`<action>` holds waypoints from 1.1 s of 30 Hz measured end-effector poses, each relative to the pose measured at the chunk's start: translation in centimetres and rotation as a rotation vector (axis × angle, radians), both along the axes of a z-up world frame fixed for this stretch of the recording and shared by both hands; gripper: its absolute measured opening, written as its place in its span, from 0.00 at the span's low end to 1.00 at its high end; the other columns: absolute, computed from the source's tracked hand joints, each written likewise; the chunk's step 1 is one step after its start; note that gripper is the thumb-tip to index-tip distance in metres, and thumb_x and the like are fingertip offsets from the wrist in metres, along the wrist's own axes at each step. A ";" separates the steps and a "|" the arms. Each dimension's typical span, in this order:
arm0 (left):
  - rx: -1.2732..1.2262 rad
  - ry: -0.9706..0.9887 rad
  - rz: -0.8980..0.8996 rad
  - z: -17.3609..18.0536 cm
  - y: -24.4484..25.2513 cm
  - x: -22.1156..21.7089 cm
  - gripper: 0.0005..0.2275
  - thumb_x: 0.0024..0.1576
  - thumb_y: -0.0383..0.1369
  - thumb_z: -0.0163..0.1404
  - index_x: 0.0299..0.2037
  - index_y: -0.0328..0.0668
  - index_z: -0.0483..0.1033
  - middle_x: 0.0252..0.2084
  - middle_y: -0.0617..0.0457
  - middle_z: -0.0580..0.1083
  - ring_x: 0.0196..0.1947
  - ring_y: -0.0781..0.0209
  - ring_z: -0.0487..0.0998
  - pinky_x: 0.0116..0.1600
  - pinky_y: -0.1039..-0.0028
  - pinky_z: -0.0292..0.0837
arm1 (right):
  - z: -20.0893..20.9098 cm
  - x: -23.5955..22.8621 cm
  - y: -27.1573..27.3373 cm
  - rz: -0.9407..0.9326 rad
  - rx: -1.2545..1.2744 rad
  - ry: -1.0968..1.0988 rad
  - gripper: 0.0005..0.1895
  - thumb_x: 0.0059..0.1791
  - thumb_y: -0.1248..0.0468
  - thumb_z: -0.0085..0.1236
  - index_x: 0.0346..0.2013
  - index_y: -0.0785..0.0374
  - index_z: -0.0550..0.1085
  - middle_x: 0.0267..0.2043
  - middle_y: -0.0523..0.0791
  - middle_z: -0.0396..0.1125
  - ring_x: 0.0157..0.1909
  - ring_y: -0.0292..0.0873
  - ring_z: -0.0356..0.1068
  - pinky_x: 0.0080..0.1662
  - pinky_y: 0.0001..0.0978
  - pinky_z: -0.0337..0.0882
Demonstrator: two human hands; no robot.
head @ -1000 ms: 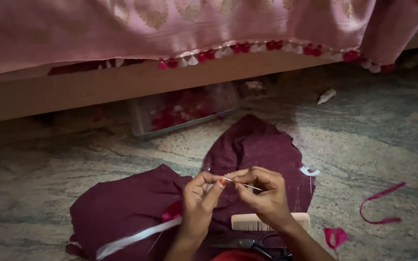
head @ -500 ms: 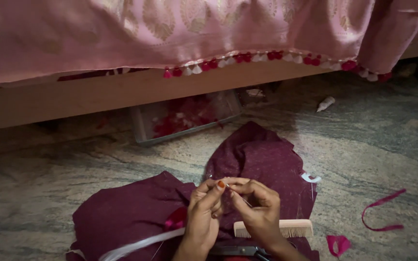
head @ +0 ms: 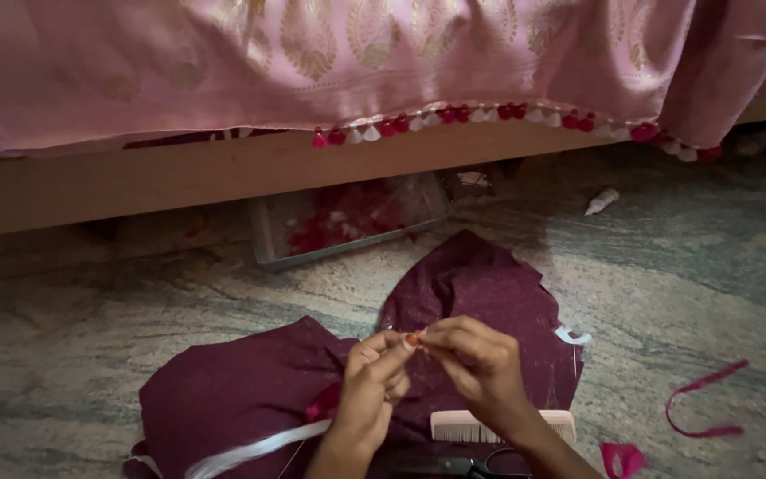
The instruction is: Attaching decorative silk tassels to the border of a pink fabric.
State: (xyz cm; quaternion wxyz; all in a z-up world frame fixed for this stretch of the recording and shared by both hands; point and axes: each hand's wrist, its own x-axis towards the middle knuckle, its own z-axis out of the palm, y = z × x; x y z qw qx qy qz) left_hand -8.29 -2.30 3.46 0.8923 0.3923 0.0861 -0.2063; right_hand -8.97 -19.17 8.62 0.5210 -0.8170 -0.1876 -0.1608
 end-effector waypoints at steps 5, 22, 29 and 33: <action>-0.079 0.116 -0.014 -1.0 -0.4 0.1 0.05 0.61 0.31 0.52 0.40 0.40 0.79 0.15 0.67 0.56 0.12 0.76 0.51 0.18 0.82 0.46 | -0.4 -0.4 0.9 -0.168 -0.337 -0.403 0.08 0.43 0.74 0.62 0.37 0.68 0.78 0.38 0.47 0.74 0.37 0.40 0.73 0.35 0.31 0.75; 0.792 -0.789 -0.111 4.9 1.2 1.1 0.04 0.57 0.25 0.53 0.41 0.36 0.77 0.28 0.50 0.84 0.27 0.66 0.86 0.28 0.78 0.80 | -2.0 2.7 -2.9 0.402 0.461 0.869 0.08 0.54 0.66 0.51 0.41 0.69 0.74 0.33 0.46 0.74 0.33 0.36 0.75 0.40 0.30 0.78; 0.709 -0.678 -0.107 3.9 0.1 1.3 0.05 0.59 0.26 0.50 0.43 0.35 0.72 0.27 0.49 0.82 0.26 0.68 0.85 0.26 0.81 0.78 | -0.6 2.6 -2.6 0.336 0.401 0.835 0.08 0.55 0.65 0.50 0.40 0.68 0.72 0.36 0.46 0.73 0.37 0.36 0.75 0.44 0.30 0.78; 0.316 -0.367 -0.060 0.1 -0.8 2.4 0.03 0.59 0.25 0.49 0.38 0.33 0.75 0.28 0.50 0.80 0.18 0.72 0.73 0.17 0.83 0.57 | -1.0 2.5 -2.7 0.235 0.423 0.757 0.06 0.53 0.68 0.52 0.42 0.69 0.71 0.38 0.51 0.74 0.38 0.40 0.77 0.44 0.33 0.82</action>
